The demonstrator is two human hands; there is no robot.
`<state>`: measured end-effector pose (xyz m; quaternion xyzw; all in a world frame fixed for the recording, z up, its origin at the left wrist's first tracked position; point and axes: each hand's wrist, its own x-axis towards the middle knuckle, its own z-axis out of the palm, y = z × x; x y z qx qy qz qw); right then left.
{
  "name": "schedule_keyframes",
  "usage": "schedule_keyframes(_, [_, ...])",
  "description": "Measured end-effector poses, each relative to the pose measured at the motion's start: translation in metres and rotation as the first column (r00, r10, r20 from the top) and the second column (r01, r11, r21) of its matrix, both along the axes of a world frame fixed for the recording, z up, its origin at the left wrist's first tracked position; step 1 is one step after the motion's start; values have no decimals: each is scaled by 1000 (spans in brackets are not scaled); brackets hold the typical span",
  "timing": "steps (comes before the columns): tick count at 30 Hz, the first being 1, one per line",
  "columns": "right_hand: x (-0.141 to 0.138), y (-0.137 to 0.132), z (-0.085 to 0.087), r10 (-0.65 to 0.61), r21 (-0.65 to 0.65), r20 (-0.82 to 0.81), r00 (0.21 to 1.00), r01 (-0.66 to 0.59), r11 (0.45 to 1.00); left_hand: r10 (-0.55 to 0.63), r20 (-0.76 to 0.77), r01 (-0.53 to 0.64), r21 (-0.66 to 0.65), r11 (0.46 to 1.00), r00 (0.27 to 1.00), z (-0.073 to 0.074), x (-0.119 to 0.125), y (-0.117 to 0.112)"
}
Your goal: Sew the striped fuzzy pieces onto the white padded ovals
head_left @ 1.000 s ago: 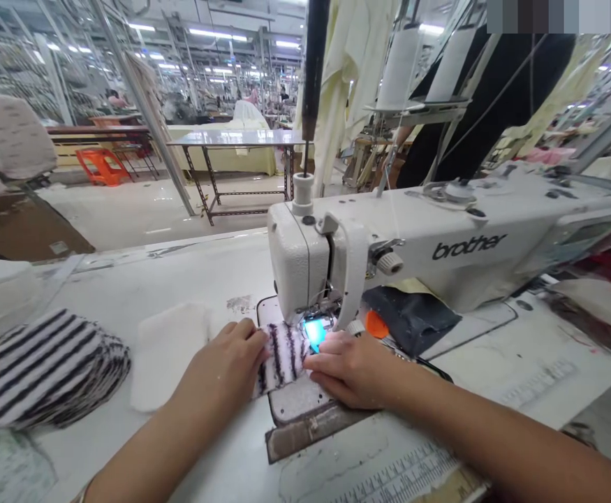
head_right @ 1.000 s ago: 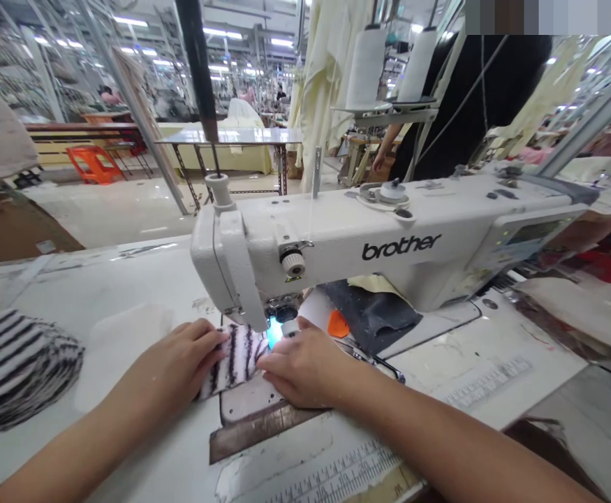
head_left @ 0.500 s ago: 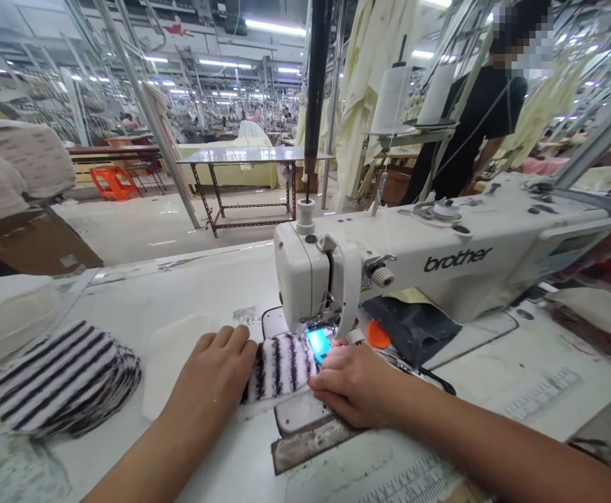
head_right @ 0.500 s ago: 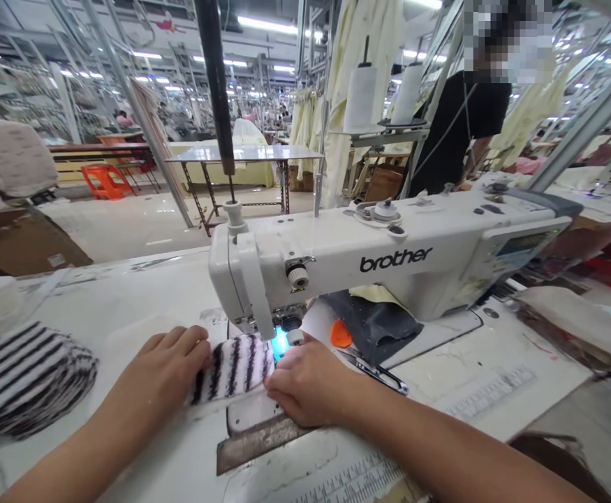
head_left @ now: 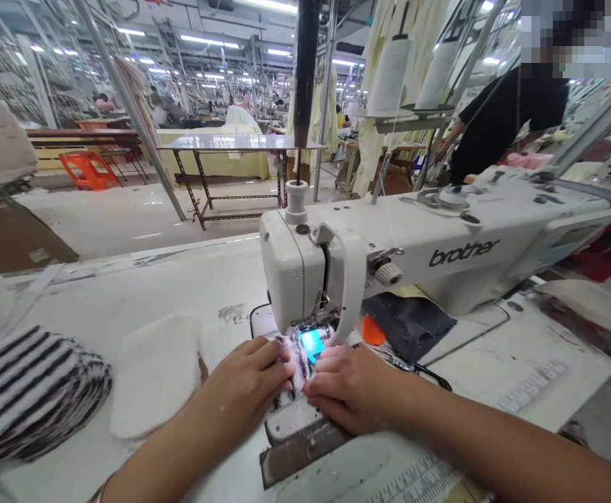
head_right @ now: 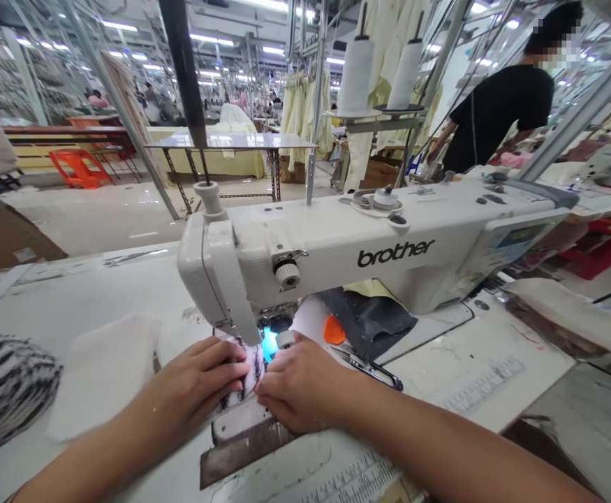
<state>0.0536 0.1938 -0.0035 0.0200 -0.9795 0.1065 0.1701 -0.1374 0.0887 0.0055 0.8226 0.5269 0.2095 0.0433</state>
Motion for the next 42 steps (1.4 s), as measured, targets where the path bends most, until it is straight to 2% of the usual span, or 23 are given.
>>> schedule_keyframes(6, [2, -2, 0, -126, -75, -106, 986, 118, 990, -27, 44, 23, 84, 996, 999, -7, -3, -2])
schedule_keyframes(11, [-2, -2, -2, -73, 22, 72, 995, 72, 997, -29, 32, 28, 38, 999, 999, -6, -4, -1])
schedule_keyframes(16, [-4, -2, -2, -195, 75, 127, 973, 186, 980, 94, 142, -92, -19, 996, 985, -14, 2, -1])
schedule_keyframes(21, [-4, -2, -3, -236, 69, 134, 963, 228, 971, 209, 195, -205, -40, 978, 958, -19, 14, 0])
schedule_keyframes(25, [-2, -2, -6, -257, 54, 4, 966, 256, 965, 260, 159, -245, -107, 964, 953, -10, 13, 1])
schedule_keyframes(28, [0, 0, -7, -262, 30, -174, 949, 271, 962, 137, 141, -115, -155, 981, 981, 1, 2, -1])
schedule_keyframes(31, [1, 4, -6, -255, 36, -225, 940, 270, 962, 35, 73, -22, -166, 986, 997, 7, -6, -5])
schedule_keyframes(36, [0, 13, -3, -251, 73, -206, 946, 270, 960, 156, -69, -166, -169, 972, 985, 1, 13, -10])
schedule_keyframes(39, [1, 14, -2, -252, 122, -197, 947, 278, 953, 221, -47, -226, -149, 963, 974, -6, 21, -10])
schedule_keyframes(42, [2, 14, 0, -263, 159, -175, 949, 291, 943, 215, 6, -212, -148, 966, 977, -7, 19, -10])
